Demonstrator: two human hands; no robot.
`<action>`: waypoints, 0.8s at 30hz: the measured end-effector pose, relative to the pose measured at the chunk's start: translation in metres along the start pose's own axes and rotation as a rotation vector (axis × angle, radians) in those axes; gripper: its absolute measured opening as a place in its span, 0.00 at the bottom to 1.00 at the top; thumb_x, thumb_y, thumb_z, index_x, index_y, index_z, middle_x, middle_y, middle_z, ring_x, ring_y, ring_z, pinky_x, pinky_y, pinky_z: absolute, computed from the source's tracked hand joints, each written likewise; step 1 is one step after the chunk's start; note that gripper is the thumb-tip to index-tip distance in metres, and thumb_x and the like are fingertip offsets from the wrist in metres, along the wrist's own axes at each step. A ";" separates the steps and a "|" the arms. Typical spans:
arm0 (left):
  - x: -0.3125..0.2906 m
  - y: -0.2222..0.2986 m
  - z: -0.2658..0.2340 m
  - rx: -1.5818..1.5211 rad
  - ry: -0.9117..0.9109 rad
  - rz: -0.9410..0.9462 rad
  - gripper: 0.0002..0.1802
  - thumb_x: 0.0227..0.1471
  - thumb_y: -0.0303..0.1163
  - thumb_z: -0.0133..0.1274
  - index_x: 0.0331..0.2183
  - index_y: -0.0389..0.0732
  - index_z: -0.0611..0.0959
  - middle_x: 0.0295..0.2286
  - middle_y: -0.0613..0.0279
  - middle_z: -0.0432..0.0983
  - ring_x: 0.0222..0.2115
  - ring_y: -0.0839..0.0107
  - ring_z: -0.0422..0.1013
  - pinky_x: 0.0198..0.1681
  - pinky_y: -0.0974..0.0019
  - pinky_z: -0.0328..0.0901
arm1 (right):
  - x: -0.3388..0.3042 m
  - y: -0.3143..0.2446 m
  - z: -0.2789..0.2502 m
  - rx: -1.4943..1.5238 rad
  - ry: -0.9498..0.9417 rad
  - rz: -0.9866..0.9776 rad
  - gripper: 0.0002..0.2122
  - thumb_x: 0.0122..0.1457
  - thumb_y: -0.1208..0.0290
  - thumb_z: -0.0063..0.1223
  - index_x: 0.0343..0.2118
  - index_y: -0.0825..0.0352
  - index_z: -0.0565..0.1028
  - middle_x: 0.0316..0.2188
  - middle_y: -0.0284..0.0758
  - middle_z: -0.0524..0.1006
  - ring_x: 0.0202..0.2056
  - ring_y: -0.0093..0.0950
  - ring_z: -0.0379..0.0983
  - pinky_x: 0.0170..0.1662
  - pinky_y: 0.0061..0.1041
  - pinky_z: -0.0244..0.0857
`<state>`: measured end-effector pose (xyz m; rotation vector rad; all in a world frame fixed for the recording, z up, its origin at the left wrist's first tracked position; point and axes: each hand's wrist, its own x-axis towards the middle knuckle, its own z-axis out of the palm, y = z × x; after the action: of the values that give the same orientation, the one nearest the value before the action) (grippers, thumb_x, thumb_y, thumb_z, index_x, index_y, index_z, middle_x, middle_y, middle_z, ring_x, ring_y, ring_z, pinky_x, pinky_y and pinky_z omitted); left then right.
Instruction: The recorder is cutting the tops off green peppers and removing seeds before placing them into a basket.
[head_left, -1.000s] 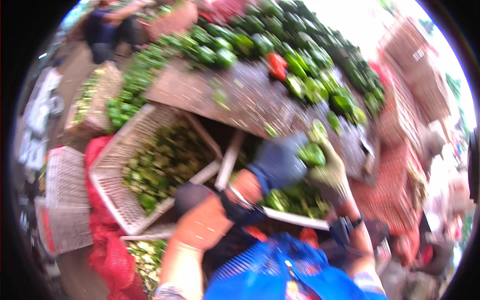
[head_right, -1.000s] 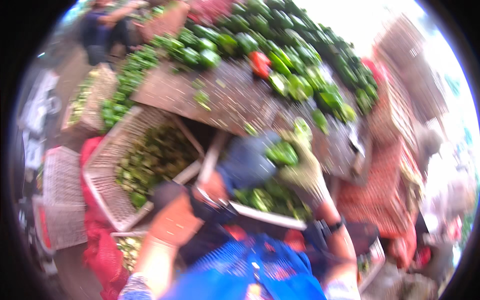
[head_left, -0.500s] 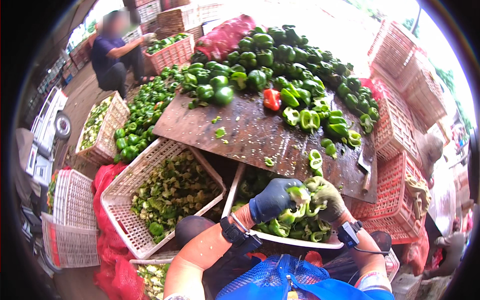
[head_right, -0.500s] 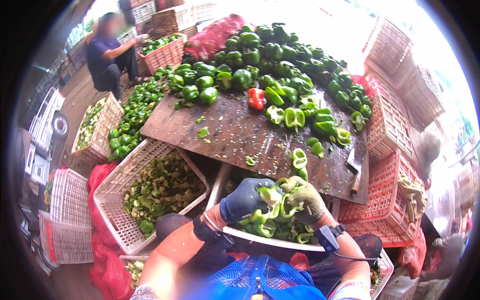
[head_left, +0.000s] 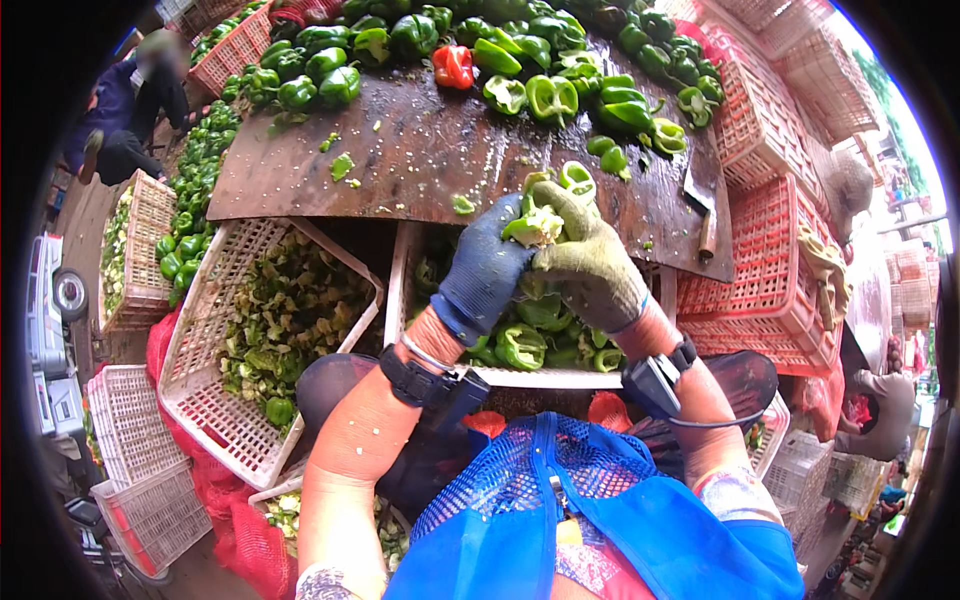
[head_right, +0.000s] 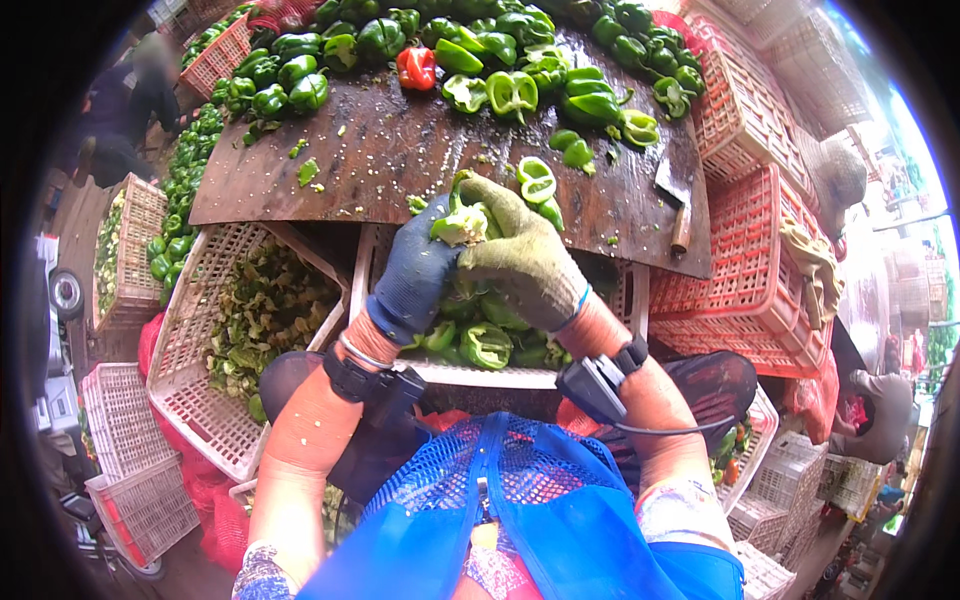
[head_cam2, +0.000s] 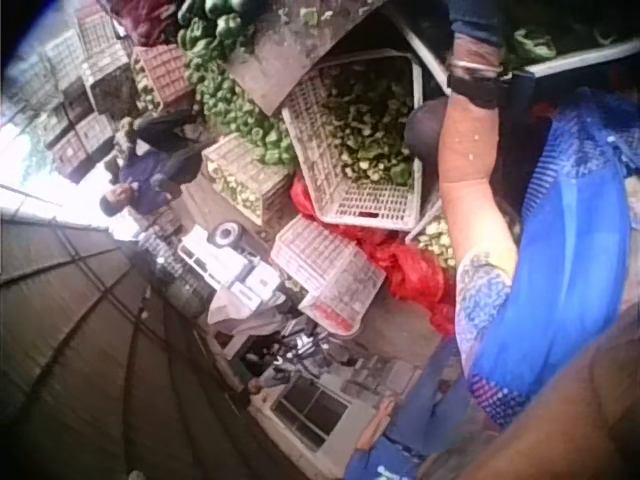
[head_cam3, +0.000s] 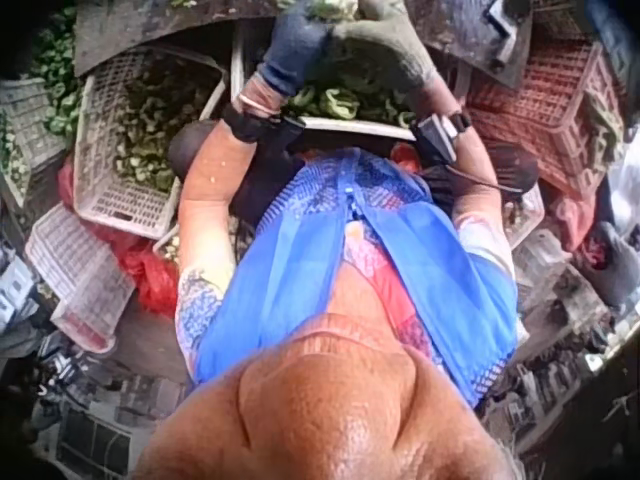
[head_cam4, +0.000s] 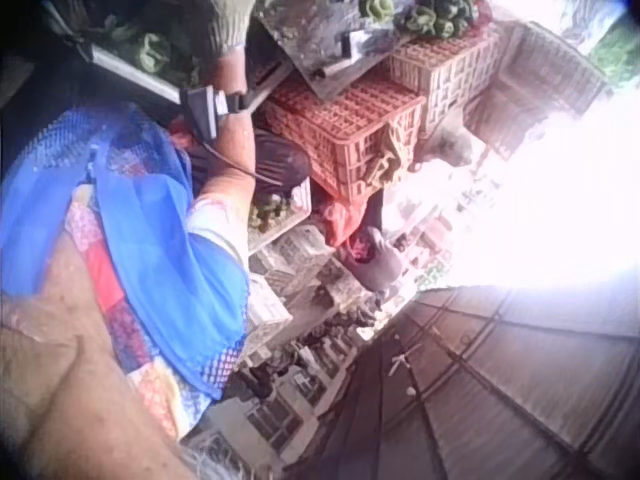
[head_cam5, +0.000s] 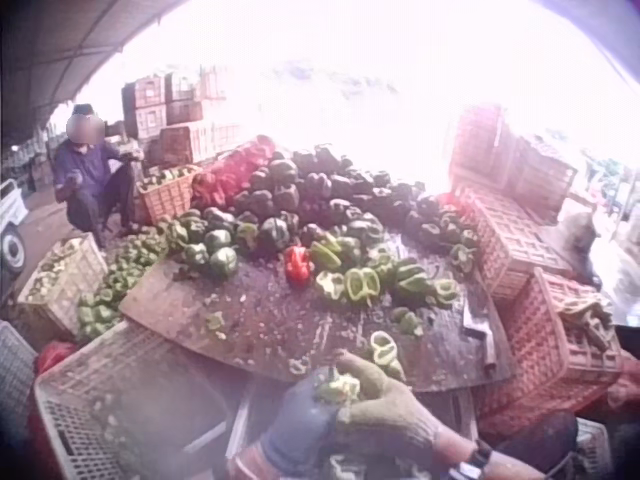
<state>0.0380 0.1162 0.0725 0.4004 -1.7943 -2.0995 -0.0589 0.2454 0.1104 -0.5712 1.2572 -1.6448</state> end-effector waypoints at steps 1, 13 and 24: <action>-0.002 0.001 0.001 -0.005 -0.064 0.023 0.28 0.48 0.20 0.57 0.54 0.37 0.75 0.43 0.63 0.78 0.44 0.75 0.72 0.50 0.69 0.68 | 0.001 0.000 -0.004 -0.037 0.014 -0.010 0.36 0.52 0.76 0.59 0.65 0.72 0.58 0.50 0.36 0.74 0.44 0.23 0.73 0.44 0.23 0.71; -0.001 0.025 -0.009 0.459 -0.228 0.262 0.30 0.49 0.30 0.62 0.55 0.39 0.75 0.36 0.58 0.81 0.33 0.66 0.78 0.40 0.63 0.72 | -0.005 -0.009 -0.007 -0.669 0.127 -0.031 0.27 0.55 0.71 0.62 0.59 0.66 0.70 0.38 0.31 0.80 0.36 0.17 0.73 0.39 0.19 0.68; -0.011 -0.007 -0.014 0.936 0.175 0.523 0.18 0.43 0.22 0.56 0.40 0.38 0.85 0.32 0.52 0.83 0.31 0.63 0.81 0.36 0.64 0.74 | -0.002 0.039 0.030 0.042 0.346 0.114 0.18 0.54 0.82 0.51 0.50 0.71 0.74 0.44 0.35 0.78 0.42 0.24 0.77 0.44 0.23 0.74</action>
<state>0.0532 0.1092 0.0634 0.2694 -2.3417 -0.7791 -0.0184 0.2328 0.0855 -0.1877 1.4695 -1.7160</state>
